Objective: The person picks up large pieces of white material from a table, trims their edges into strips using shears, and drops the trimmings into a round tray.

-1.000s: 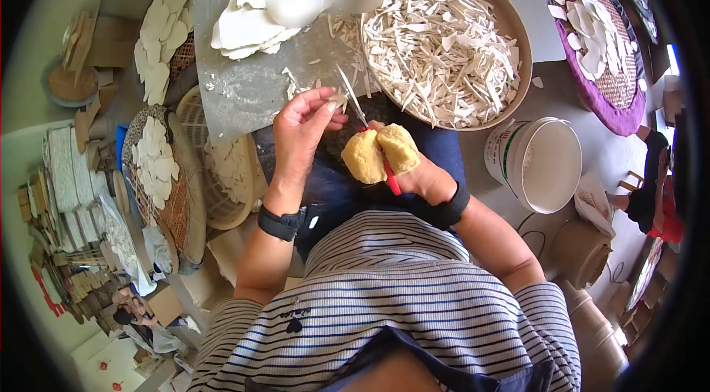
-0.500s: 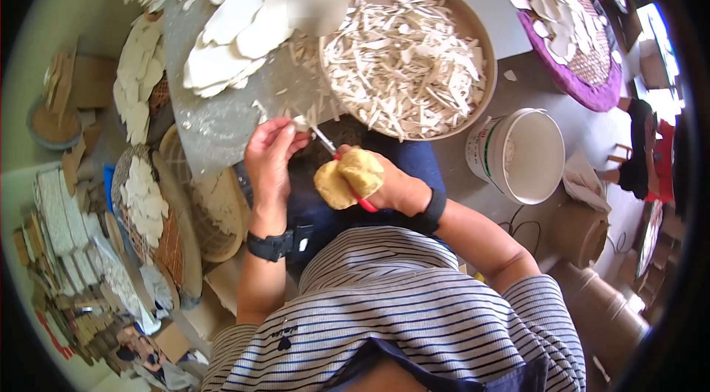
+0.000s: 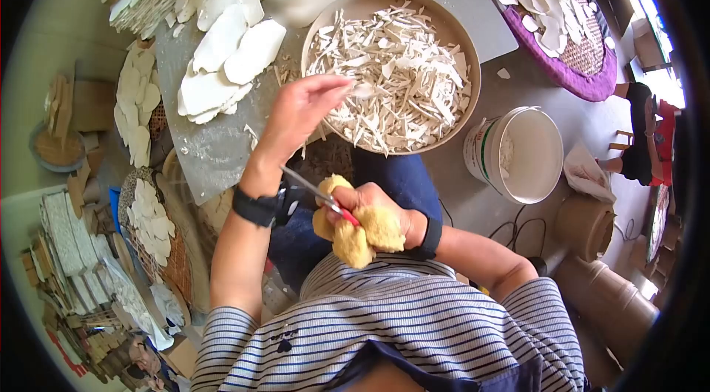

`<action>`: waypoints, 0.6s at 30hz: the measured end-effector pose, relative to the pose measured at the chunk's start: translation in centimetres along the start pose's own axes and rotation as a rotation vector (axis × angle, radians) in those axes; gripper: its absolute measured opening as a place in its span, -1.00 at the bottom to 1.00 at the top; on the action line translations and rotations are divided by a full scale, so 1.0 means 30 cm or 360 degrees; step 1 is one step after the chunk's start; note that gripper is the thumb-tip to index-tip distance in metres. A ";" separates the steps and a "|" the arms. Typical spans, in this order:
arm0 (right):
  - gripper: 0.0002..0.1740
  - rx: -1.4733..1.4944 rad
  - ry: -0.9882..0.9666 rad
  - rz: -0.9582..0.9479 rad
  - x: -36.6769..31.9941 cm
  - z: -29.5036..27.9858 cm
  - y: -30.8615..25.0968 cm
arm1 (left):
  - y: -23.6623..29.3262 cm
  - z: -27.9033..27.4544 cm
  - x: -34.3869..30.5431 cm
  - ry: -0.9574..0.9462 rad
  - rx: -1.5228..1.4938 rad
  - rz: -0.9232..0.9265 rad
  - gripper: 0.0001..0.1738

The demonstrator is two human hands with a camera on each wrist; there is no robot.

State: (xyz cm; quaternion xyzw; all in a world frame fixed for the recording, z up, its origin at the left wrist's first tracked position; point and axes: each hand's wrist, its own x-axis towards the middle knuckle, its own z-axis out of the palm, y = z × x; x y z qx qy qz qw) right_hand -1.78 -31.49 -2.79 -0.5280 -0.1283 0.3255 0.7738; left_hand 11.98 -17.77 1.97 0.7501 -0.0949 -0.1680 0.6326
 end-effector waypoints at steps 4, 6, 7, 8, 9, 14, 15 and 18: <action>-0.87 -0.0008 0.0033 -0.0004 -0.020 -0.018 -0.016 | -0.068 0.079 0.132 -0.0003 0.0945 0.0358 -0.82; -0.82 -0.0039 0.0051 -0.0027 -0.033 -0.040 -0.015 | -0.146 0.105 0.183 0.0140 0.1367 0.0591 -0.77; -0.80 -0.0031 0.0046 -0.0003 -0.035 -0.049 -0.023 | -0.119 0.121 0.179 0.0134 0.1534 0.0534 -0.86; -0.78 -0.0001 0.0091 0.0061 -0.038 -0.050 -0.039 | -0.130 0.126 0.188 0.0139 0.1593 0.0530 -0.90; -0.76 0.0026 0.0136 0.0121 -0.040 -0.051 -0.052 | -0.139 0.119 0.199 0.0145 0.1653 0.0527 -0.93; -0.83 0.0077 0.0123 0.0058 -0.041 -0.079 -0.042 | -0.023 -0.024 0.098 0.0000 0.1074 0.0111 -0.90; -0.85 0.0152 0.0124 0.0140 -0.042 -0.081 -0.035 | 0.007 -0.071 0.056 -0.0118 0.0863 -0.0127 -0.88; -0.91 0.0080 0.0086 0.0243 -0.037 -0.083 -0.031 | 0.051 -0.236 -0.021 -0.0688 0.0707 -0.0550 -0.79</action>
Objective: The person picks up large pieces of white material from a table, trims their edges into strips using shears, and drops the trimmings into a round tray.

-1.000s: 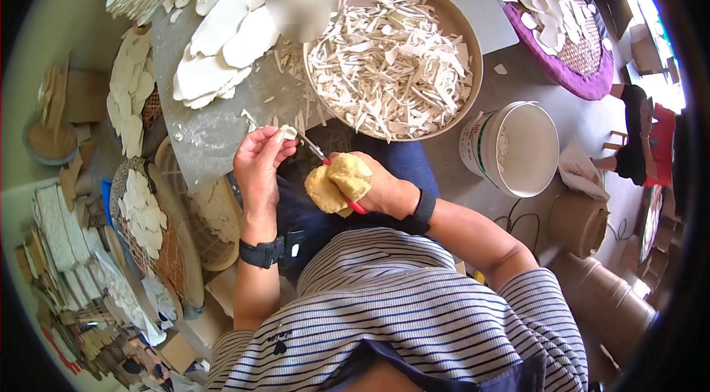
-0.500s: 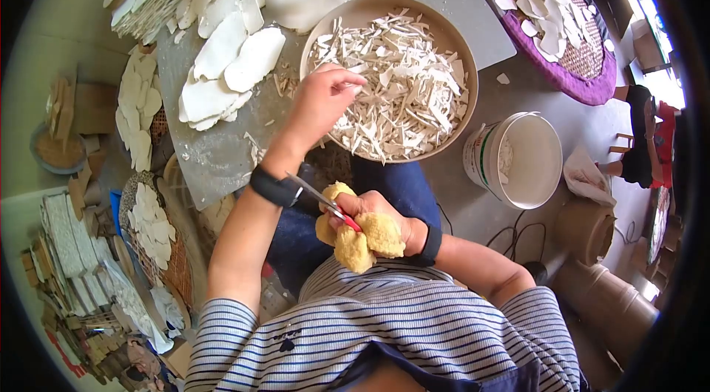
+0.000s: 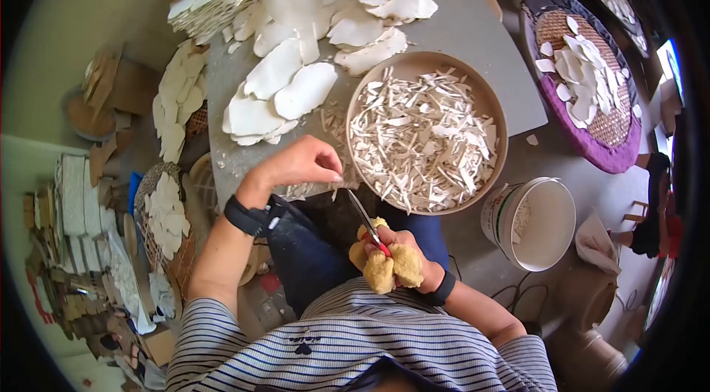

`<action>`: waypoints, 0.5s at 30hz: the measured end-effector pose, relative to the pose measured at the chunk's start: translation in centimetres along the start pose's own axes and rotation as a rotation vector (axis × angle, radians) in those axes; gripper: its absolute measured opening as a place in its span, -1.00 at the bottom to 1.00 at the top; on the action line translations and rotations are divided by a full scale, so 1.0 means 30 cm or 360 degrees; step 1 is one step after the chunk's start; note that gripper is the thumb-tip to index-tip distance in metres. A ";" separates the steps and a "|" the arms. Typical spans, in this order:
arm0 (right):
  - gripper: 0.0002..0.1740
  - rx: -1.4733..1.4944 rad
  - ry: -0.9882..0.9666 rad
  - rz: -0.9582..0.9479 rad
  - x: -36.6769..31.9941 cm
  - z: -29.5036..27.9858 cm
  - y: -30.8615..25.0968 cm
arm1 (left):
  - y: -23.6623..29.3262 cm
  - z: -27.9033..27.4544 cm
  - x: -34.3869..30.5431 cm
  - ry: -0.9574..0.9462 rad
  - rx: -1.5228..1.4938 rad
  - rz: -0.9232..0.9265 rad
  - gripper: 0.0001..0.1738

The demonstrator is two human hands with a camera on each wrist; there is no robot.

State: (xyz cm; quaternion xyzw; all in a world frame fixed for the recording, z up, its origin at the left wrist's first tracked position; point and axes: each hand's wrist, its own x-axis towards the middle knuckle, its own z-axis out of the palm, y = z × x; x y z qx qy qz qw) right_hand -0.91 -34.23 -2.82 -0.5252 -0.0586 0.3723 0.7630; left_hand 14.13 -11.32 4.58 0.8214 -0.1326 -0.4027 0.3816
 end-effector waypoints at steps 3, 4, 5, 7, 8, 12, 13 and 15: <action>-0.88 -0.0214 -0.0064 -0.0083 0.033 -0.006 0.018 | -0.125 -0.059 0.011 0.0783 -0.0095 -0.0028 -0.75; -0.87 -0.0296 -0.0079 -0.0118 0.048 -0.004 0.021 | -0.164 -0.091 0.038 0.1082 0.0281 0.0101 -0.67; -0.86 -0.0248 -0.0092 -0.0063 0.061 -0.001 0.030 | -0.199 -0.116 0.070 0.1304 0.0490 0.0100 -0.62; -0.84 -0.0167 -0.0108 0.0046 0.074 0.003 0.060 | -0.207 -0.143 0.137 0.1747 0.0908 0.0103 -0.53; -0.82 -0.0291 -0.0102 -0.0112 0.079 0.003 0.072 | -0.211 -0.161 0.163 0.1767 0.0887 -0.0035 -0.39; -0.77 -0.0396 -0.0160 -0.0157 0.090 0.006 0.088 | -0.244 -0.192 0.211 0.1571 0.1077 -0.0424 -0.31; -0.75 -0.0721 -0.0137 -0.0320 0.090 0.013 0.069 | -0.232 -0.192 0.200 0.1580 0.1032 -0.0358 -0.32; -0.74 -0.0595 -0.0153 -0.0260 0.078 0.036 0.013 | -0.227 -0.167 0.180 0.1743 0.0740 -0.0154 -0.46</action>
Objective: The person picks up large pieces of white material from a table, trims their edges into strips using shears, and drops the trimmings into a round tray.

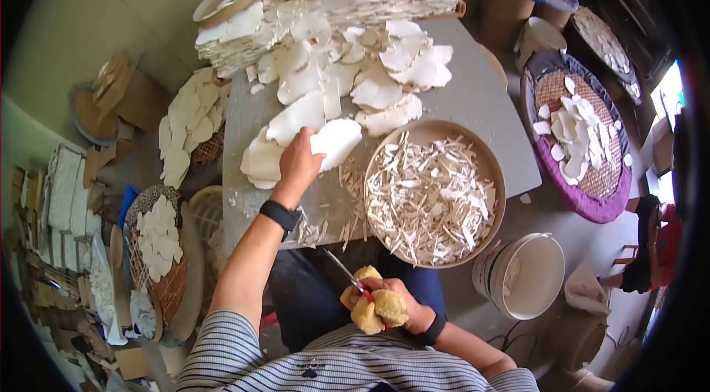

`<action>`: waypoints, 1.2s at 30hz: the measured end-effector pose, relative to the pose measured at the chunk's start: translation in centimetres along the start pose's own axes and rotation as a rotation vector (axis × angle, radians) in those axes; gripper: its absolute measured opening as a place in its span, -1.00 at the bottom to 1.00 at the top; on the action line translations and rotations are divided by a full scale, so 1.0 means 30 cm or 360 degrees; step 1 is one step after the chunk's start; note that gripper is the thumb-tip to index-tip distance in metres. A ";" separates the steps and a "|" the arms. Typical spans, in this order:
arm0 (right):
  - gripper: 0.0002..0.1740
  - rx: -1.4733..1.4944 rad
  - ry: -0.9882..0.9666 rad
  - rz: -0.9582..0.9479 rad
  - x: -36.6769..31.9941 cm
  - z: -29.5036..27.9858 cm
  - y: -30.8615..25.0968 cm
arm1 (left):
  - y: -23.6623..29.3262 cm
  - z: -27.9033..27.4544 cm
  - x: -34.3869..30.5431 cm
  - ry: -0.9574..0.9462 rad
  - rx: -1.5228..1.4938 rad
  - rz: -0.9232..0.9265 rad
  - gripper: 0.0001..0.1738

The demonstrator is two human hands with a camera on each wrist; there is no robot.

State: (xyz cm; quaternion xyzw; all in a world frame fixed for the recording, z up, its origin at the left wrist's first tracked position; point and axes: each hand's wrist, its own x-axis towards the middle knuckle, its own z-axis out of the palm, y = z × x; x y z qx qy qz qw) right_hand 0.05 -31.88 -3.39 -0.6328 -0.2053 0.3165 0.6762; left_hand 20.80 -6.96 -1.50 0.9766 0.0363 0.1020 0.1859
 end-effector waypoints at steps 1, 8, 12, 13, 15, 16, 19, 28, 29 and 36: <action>-0.73 -0.0020 -0.0015 -0.0012 0.003 0.002 0.004 | -0.011 -0.006 -0.006 -0.0003 -0.0163 -0.0022 -0.52; -0.80 0.0235 -0.0112 0.0060 -0.009 0.024 0.044 | -0.048 -0.145 -0.146 0.0003 -0.0778 0.0012 -0.82; -0.79 0.0974 0.0152 0.0185 0.003 0.043 0.097 | -0.149 -0.148 -0.282 0.0170 -0.0504 0.0337 -0.83; -0.81 0.0813 0.0170 0.0108 0.001 0.040 0.068 | -0.175 -0.141 -0.312 -0.0051 -0.0734 0.0095 -0.85; -0.84 0.0894 0.0141 0.0008 -0.002 0.025 0.060 | -0.215 -0.110 -0.371 -0.0178 -0.1133 -0.0144 -0.85; -0.84 0.1139 0.0110 -0.0024 0.000 0.023 0.081 | -0.198 -0.115 -0.398 -0.0090 -0.1301 -0.0118 -0.85; -0.82 0.1440 0.0107 -0.0007 0.005 0.020 0.105 | -0.065 -0.182 -0.493 -0.0091 -0.1995 -0.0672 -0.77; -0.81 -0.0374 0.0271 -0.0345 0.072 0.039 0.067 | 0.124 -0.103 -0.606 0.0224 -0.2028 -0.0347 -0.29; -0.80 -0.0391 0.0337 -0.0381 0.082 0.041 0.083 | 0.148 -0.098 -0.611 0.0227 -0.2004 -0.0337 -0.28; -0.75 -0.0706 0.0323 -0.0367 0.042 -0.006 0.071 | 0.204 -0.067 -0.617 0.0225 -0.1875 -0.0289 -0.23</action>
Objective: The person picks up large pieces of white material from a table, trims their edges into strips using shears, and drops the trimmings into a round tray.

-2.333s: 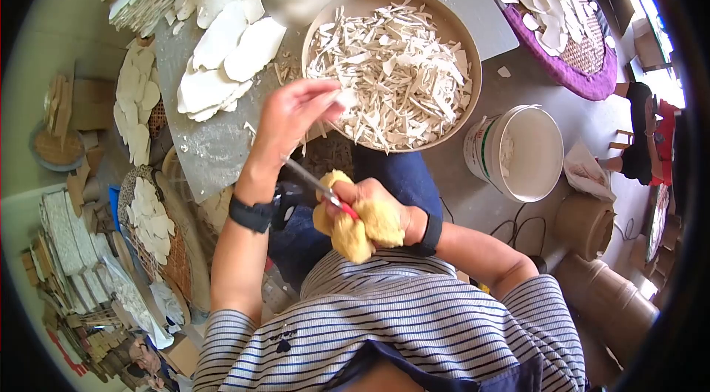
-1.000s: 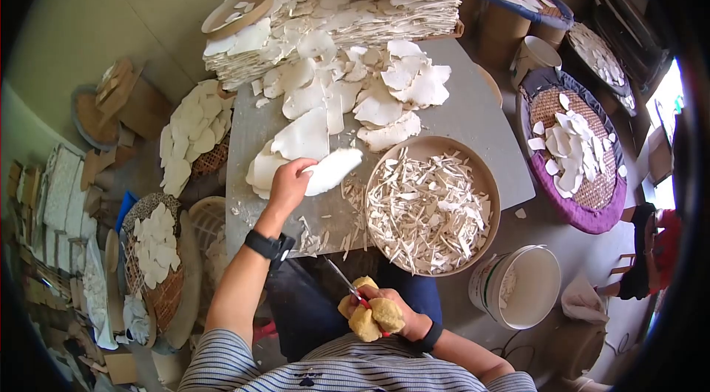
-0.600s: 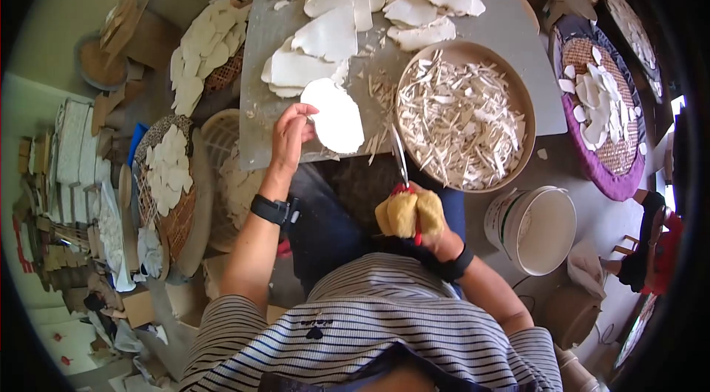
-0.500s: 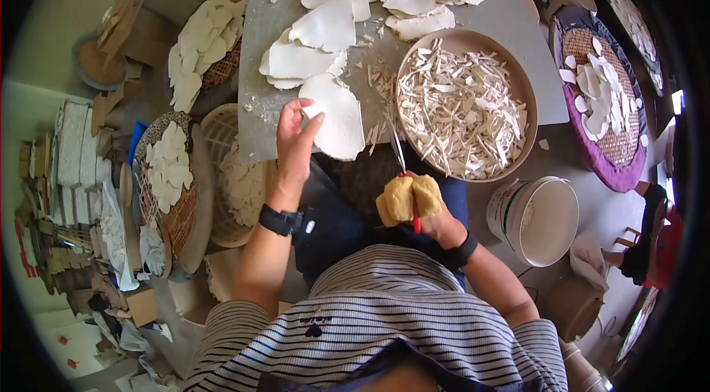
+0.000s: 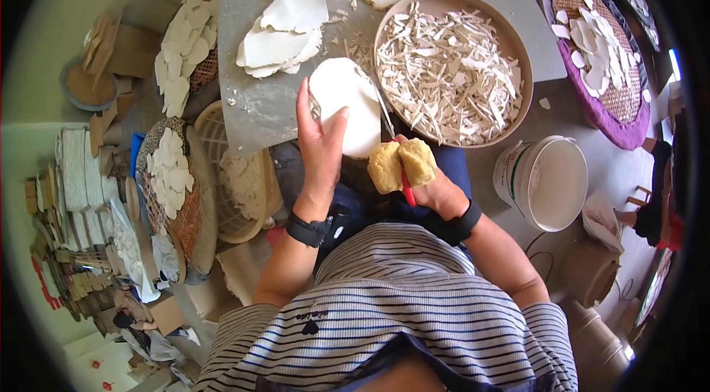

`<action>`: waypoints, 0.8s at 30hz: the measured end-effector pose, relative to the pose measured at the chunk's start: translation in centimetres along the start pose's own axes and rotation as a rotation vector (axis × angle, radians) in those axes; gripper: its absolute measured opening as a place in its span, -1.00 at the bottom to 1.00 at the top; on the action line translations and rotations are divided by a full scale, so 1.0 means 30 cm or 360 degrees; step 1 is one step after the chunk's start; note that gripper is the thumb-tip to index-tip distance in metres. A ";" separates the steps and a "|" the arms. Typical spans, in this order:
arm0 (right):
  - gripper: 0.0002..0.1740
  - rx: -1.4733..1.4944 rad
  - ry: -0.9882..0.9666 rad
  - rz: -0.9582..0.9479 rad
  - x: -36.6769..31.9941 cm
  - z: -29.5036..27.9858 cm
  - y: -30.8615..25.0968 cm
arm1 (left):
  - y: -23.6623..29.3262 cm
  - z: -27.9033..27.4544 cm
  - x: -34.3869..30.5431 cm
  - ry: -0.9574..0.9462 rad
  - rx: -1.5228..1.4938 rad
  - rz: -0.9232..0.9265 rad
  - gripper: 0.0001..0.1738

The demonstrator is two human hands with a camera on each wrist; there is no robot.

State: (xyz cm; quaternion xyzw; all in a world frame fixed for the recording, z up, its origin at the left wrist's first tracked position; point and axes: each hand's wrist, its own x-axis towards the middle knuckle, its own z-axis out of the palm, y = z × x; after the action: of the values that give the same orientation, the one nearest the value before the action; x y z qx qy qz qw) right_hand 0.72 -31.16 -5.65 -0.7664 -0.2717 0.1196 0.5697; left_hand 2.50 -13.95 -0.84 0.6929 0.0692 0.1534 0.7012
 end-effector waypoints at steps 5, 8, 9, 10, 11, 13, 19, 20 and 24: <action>-0.75 0.0192 0.0041 -0.0028 -0.013 0.043 0.015 | -0.003 -0.035 0.007 -0.0078 0.0019 -0.0135 -0.23; -0.75 -0.0238 0.0122 -0.0349 -0.008 0.041 -0.022 | 0.018 -0.069 0.013 -0.0136 -0.0050 -0.0195 -0.23; -0.73 -0.0190 -0.0005 -0.0242 -0.001 0.037 -0.026 | 0.023 -0.082 0.012 -0.0158 -0.0092 -0.0220 -0.23; -0.71 -0.0143 -0.0132 -0.0135 0.009 0.031 -0.026 | 0.024 -0.096 0.008 -0.0169 -0.0083 -0.0252 -0.24; -0.69 -0.0099 -0.0258 -0.0028 0.017 0.032 -0.025 | 0.024 -0.110 0.003 -0.0183 -0.0074 -0.0283 -0.24; -0.73 -0.0040 -0.0085 -0.0135 0.017 0.074 -0.012 | 0.025 -0.130 -0.001 -0.0187 -0.0089 -0.0358 -0.24; -0.76 -0.0050 -0.0137 -0.0164 0.036 0.096 -0.019 | 0.027 -0.172 -0.009 -0.0140 -0.0121 -0.0417 -0.24; -0.76 -0.0077 -0.0133 -0.0188 0.040 0.096 -0.018 | 0.039 -0.173 -0.009 -0.0149 -0.0133 -0.0430 -0.24; -0.76 -0.0125 -0.0216 -0.0084 0.060 0.090 -0.013 | 0.002 -0.190 -0.029 -0.0157 -0.0097 -0.0379 -0.24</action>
State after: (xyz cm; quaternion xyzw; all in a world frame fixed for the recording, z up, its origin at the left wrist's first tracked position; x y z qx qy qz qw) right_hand 0.76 -27.92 -5.93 -0.7710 -0.3342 0.1453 0.5223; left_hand -0.08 -8.80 -1.04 0.6648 0.1117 0.0368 0.7377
